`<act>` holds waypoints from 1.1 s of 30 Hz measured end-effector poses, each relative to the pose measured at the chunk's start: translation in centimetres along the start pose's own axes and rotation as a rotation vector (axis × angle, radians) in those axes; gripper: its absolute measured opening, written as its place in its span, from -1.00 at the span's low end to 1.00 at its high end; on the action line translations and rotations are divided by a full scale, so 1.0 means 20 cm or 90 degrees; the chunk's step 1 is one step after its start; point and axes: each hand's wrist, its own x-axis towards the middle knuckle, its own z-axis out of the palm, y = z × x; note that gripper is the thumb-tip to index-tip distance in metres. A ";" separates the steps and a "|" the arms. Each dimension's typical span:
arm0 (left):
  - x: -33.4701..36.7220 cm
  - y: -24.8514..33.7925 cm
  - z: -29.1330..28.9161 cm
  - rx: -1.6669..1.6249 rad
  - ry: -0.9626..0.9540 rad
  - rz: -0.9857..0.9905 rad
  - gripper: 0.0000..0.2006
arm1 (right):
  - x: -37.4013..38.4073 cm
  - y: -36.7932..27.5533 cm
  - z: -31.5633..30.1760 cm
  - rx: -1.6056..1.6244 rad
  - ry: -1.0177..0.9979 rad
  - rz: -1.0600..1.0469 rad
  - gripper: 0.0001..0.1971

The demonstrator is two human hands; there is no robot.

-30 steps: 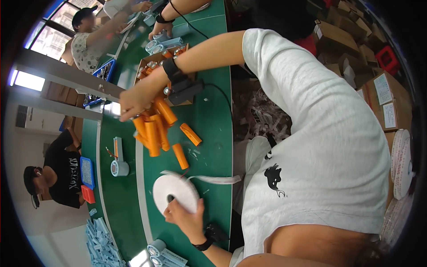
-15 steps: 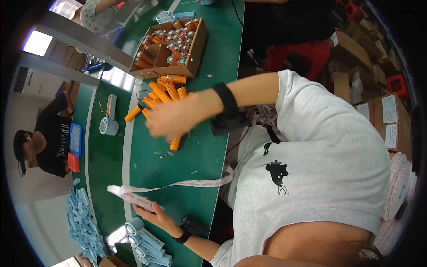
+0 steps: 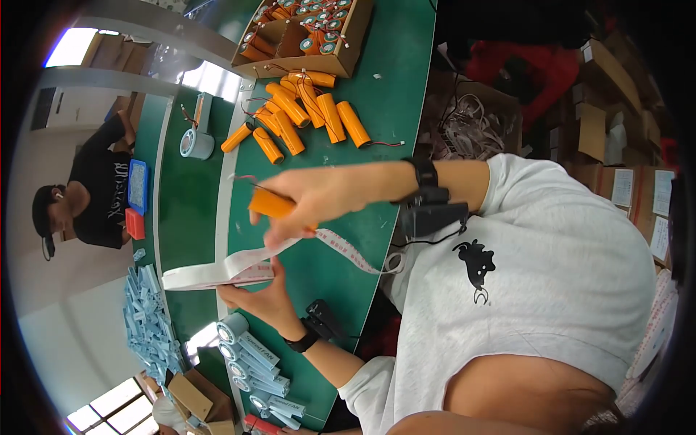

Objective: The person peels a strip of tape from a roll, applies it to a battery, and presses the battery into a fan housing. This process is repeated for multiple units, occasionally moving boxes of batteries and finished components on the table.

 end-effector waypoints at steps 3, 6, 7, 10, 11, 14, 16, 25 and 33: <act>-0.02 0.00 0.00 -0.012 -0.030 0.007 -0.03 | 0.01 0.05 0.12 -0.075 0.047 -0.038 -0.79; -0.03 0.01 0.02 -0.096 -0.024 -0.040 -0.06 | 0.01 0.11 0.12 -0.171 0.068 -0.063 -0.77; -0.02 0.02 0.03 -0.174 -0.003 -0.083 -0.09 | -0.01 0.13 0.09 -0.228 0.069 -0.074 -0.76; -0.05 -0.06 -0.04 -0.159 0.055 -0.136 -0.15 | -0.05 0.13 0.01 -0.514 -0.188 0.024 -0.72; -0.05 -0.10 -0.02 -0.102 0.061 -0.121 -0.17 | -0.05 0.13 -0.05 -0.515 -0.188 0.026 -0.72; -0.06 -0.11 0.02 -0.032 0.042 -0.083 -0.22 | -0.06 0.01 -0.13 -0.419 0.023 0.002 -0.71; -0.06 -0.07 0.03 0.007 -0.002 -0.027 -0.26 | 0.00 -0.08 -0.09 -0.347 0.063 0.036 -0.70; -0.07 -0.03 0.04 0.024 -0.015 0.054 -0.23 | 0.24 -0.20 0.06 -0.425 0.112 -0.175 -0.73; -0.09 -0.03 0.02 0.059 -0.125 0.103 -0.35 | 0.40 0.10 0.12 -0.417 0.070 -0.103 -0.77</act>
